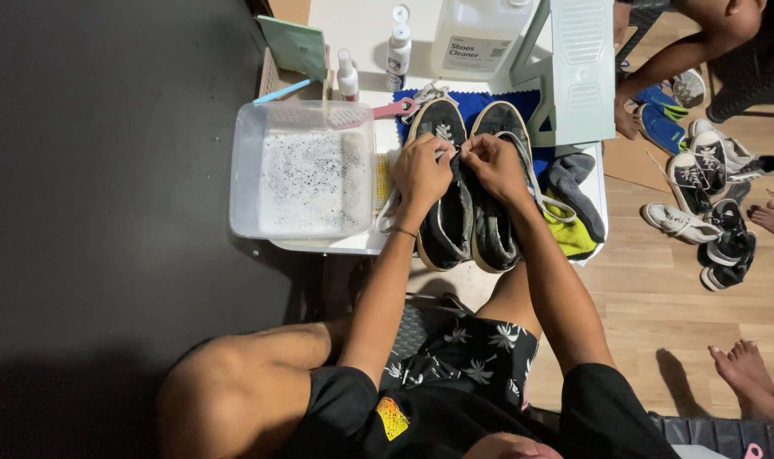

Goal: The person is threading laces through the eyelets of a black sneaker on a workspace table.

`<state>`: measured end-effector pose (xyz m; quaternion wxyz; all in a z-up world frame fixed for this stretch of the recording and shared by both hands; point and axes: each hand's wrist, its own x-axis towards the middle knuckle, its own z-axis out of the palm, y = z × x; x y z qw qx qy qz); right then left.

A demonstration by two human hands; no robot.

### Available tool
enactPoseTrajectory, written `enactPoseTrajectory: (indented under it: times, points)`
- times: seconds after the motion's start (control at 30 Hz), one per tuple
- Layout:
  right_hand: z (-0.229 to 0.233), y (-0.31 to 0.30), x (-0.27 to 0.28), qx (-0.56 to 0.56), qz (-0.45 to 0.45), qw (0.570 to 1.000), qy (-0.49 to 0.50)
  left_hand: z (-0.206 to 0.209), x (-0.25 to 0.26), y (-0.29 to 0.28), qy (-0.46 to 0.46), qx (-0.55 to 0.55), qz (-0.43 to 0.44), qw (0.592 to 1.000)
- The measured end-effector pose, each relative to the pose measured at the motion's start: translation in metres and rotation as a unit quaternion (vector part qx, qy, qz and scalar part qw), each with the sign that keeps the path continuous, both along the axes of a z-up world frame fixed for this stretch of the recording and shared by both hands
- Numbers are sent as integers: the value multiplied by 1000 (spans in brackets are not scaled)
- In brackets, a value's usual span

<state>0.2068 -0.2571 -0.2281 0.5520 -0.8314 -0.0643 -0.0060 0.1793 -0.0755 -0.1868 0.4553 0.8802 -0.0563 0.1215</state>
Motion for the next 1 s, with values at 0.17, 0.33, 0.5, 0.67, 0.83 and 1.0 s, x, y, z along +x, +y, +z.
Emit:
enactPoseTrajectory:
  times: [0.17, 0.33, 0.5, 0.67, 0.83, 1.0]
  points:
    - [4, 1, -2, -17, -2, 1000, -21, 12, -6, 3, -6, -6, -16, 1000]
    - [0, 2, -1, -50, -7, 998, -42, 13, -7, 0, -4, 15, -11, 1000]
    - [0, 3, -1, -31, -12, 999, -30, 7, -1, -2, -29, 33, -28, 999]
    - [-2, 3, 0, -28, -24, 999, -25, 3, 0, 2, -51, -10, -50, 997]
    - [-9, 4, 3, -33, -23, 999, -31, 2, 0, -1, -61, 21, -45, 997]
    - [5, 4, -2, -3, -4, 1000, -20, 4, 0, -2, -59, 19, -42, 997]
